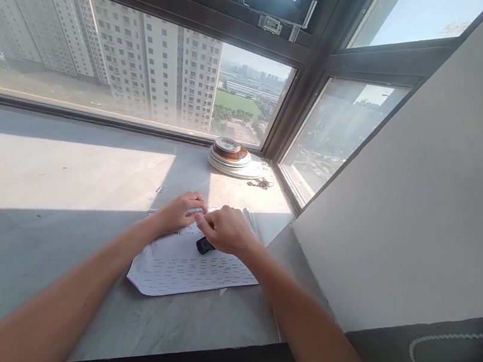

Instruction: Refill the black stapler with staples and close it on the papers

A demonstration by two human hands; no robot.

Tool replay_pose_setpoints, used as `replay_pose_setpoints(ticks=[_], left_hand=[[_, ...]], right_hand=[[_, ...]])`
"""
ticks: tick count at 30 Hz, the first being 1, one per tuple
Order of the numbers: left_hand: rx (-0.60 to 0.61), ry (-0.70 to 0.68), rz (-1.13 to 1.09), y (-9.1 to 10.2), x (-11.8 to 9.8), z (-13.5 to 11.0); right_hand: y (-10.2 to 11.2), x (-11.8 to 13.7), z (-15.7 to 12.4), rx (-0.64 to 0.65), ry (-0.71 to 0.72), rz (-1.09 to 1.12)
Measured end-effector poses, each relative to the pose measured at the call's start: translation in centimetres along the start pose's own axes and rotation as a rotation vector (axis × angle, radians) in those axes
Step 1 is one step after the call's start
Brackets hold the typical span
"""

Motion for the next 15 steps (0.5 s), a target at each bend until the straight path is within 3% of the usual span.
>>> replay_pose_setpoints(ticks=[6, 9, 12, 15], left_hand=[[0.004, -0.007, 0.054, 0.1, -0.2, 0.1], [0.015, 0.0, 0.06, 0.3, -0.4, 0.0], [0.026, 0.003, 0.038, 0.4, -0.5, 0.0], [0.024, 0.0, 0.011, 0.5, -0.4, 0.0]], right_hand=[[0.4, -0.9, 0.6, -0.105, -0.023, 0.114], [1.2, -3.3, 0.6, -0.078, 0.158, 0.255], [1.7, -6.1, 0.3, 0.095, 0.431, 0.387], [1.6, -7.7, 0.2, 0.198, 0.559, 0.427]])
Point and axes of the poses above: each hand's wrist, its own z-axis towards the middle knuckle, its own y-axis out of the back of the hand, x = y × z, the point moved 1 cm from there along z, towards the middle knuckle, and after that the axes turned 11 degrees about x, right-handed, at the moved point
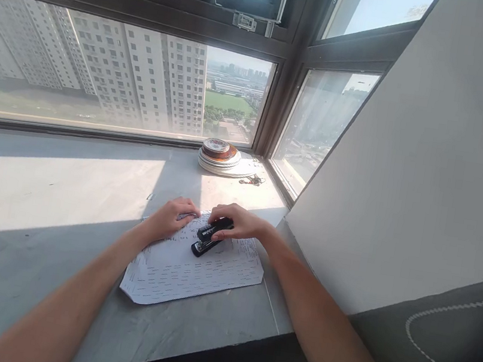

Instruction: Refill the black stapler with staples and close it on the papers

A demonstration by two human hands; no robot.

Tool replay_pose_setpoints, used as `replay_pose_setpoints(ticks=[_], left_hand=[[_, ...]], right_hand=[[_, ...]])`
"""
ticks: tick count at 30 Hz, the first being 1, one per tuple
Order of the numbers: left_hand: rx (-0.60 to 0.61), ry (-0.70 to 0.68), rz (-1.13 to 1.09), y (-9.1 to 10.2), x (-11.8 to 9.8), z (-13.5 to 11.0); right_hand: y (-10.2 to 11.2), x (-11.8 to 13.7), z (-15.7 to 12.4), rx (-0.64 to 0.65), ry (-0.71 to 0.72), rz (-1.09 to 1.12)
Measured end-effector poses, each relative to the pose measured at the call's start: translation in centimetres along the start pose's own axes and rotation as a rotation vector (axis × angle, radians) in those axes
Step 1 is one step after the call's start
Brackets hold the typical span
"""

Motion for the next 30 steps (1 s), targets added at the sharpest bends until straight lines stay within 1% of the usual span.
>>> replay_pose_setpoints(ticks=[3, 6, 8, 10, 12, 13, 15, 17, 18, 24, 30], left_hand=[[-0.024, 0.047, -0.088, 0.1, 0.2, 0.1], [-0.062, 0.13, -0.195, 0.2, 0.3, 0.1], [-0.077, 0.157, -0.227, 0.3, 0.4, 0.0], [-0.088, 0.161, -0.243, 0.3, 0.5, 0.0], [-0.096, 0.155, -0.264, 0.3, 0.6, -0.1], [-0.096, 0.153, -0.277, 0.3, 0.6, -0.1], [-0.094, 0.156, -0.299, 0.4, 0.6, -0.1], [-0.098, 0.165, -0.313, 0.5, 0.5, -0.1], [-0.102, 0.168, -0.317, 0.5, 0.4, -0.1], [-0.112, 0.174, -0.365, 0.6, 0.4, -0.2], [-0.151, 0.181, -0.51, 0.5, 0.8, -0.3]], right_hand=[[-0.7, -0.3, 0.5, -0.035, -0.009, 0.009], [-1.6, 0.0, 1.4, -0.091, -0.056, 0.004], [-1.9, 0.1, 1.7, -0.112, -0.094, 0.01], [-2.0, 0.0, 1.7, -0.097, -0.103, 0.057], [-1.9, -0.4, 1.5, -0.097, -0.12, 0.154], [-1.9, -0.8, 1.3, -0.12, -0.149, 0.203], [-1.7, -1.4, 1.1, -0.207, -0.248, 0.253], [-1.6, -1.9, 1.0, -0.28, -0.335, 0.233], [-1.6, -2.0, 1.0, -0.288, -0.357, 0.213], [-1.6, -2.0, 1.0, -0.213, -0.347, 0.148], [-1.5, -1.9, 0.9, -0.195, -0.314, 0.132]])
Point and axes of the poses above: each hand's wrist, its own z-axis towards the middle knuckle, its own y-axis out of the back of the hand, x = y × z, the point moved 1 cm from there along z, towards the middle knuckle, and after that the axes turned 11 degrees about x, right-handed, at the moved point
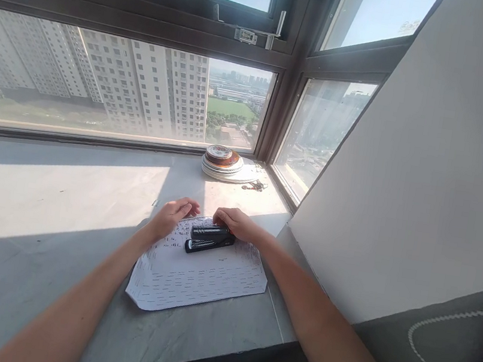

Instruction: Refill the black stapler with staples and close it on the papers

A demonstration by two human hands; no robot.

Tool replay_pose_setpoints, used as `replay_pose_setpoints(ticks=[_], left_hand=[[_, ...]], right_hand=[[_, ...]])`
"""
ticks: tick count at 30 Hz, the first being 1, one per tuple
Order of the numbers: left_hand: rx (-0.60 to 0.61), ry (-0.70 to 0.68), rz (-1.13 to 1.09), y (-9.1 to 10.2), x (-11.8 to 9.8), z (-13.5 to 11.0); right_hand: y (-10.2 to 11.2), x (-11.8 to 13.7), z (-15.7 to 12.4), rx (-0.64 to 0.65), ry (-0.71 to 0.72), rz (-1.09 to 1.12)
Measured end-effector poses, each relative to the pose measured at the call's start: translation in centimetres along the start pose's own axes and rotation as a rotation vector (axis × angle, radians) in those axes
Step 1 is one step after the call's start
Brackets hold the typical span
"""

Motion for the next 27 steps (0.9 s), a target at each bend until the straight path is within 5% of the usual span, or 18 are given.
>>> replay_pose_setpoints(ticks=[15, 22, 27], left_hand=[[-0.03, 0.015, -0.129, 0.1, 0.1, 0.0], [-0.046, -0.001, -0.11, 0.0, -0.2, 0.0], [-0.104, -0.041, -0.123, 0.1, -0.3, -0.1]], right_hand=[[0.4, -0.2, -0.3, -0.027, 0.063, 0.016], [0.0, 1.3, -1.0, 0.201, 0.241, -0.005], [-0.7, 1.6, -1.0, 0.163, 0.245, -0.041]])
Point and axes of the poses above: each hand's wrist, its own z-axis towards the middle knuckle, its own y-axis out of the back of the hand, x = y × z, the point moved 1 cm from there along z, towards the middle knuckle, and after that the axes turned 11 degrees about x, right-handed, at the moved point
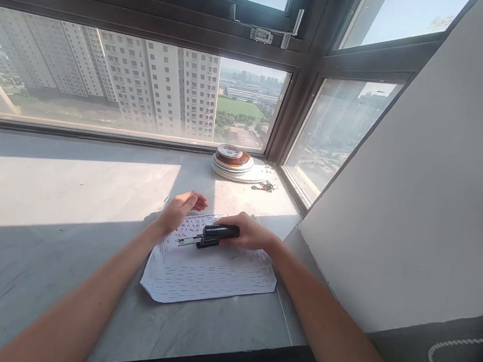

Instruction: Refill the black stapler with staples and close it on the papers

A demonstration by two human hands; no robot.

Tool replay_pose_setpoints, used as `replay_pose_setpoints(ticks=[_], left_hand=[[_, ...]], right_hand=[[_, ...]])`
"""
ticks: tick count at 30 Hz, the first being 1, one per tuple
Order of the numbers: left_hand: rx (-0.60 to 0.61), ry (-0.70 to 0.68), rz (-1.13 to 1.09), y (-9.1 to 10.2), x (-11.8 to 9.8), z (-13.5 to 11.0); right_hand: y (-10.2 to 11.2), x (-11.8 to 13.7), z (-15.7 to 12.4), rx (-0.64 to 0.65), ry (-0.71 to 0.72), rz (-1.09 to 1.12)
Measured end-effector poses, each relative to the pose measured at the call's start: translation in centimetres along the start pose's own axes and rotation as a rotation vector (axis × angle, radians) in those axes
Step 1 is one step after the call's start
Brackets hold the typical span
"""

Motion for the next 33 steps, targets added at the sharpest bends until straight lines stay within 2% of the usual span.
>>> replay_pose_setpoints(ticks=[2, 6, 8, 12, 16, 21, 25, 33], left_hand=[[-0.021, -0.003, 0.012, 0.0, -0.2, -0.1], [-0.044, 0.017, -0.11, -0.2, -0.4, -0.2], [-0.022, 0.037, -0.222, -0.3, -0.4, -0.1], [0.063, 0.082, -0.302, -0.6, -0.5, -0.1], [0.015, 0.135, -0.352, -0.3, -0.6, -0.1], [-0.017, 0.173, -0.383, 0.0, -0.3, -0.1], [-0.048, 0.169, -0.396, 0.1, -0.4, -0.1], [-0.06, 0.164, -0.425, 0.1, -0.7, -0.1]], right_hand=[[-0.1, 0.3, 0.1, -0.126, 0.023, 0.006], [-0.1, 0.9, 0.3, -0.559, 0.011, -0.135], [-0.2, 0.8, 0.5, -0.653, 0.02, -0.293], [-0.6, 0.3, 1.0, -0.552, 0.072, -0.632], [-0.9, 0.1, 1.6, -0.43, 0.065, -0.892], [-1.0, 0.0, 1.9, -0.452, 0.112, -1.155], [-1.1, 0.0, 1.9, -0.458, 0.126, -1.249], [-0.8, 0.4, 1.7, -0.465, 0.067, -1.209]])
Point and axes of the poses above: each hand's wrist, its own z-axis towards the middle knuckle, its own y-axis out of the back of the hand, x = y × z, the point moved 1 cm from there along z, towards the middle knuckle, and after that the axes turned 11 degrees about x, right-handed, at the moved point
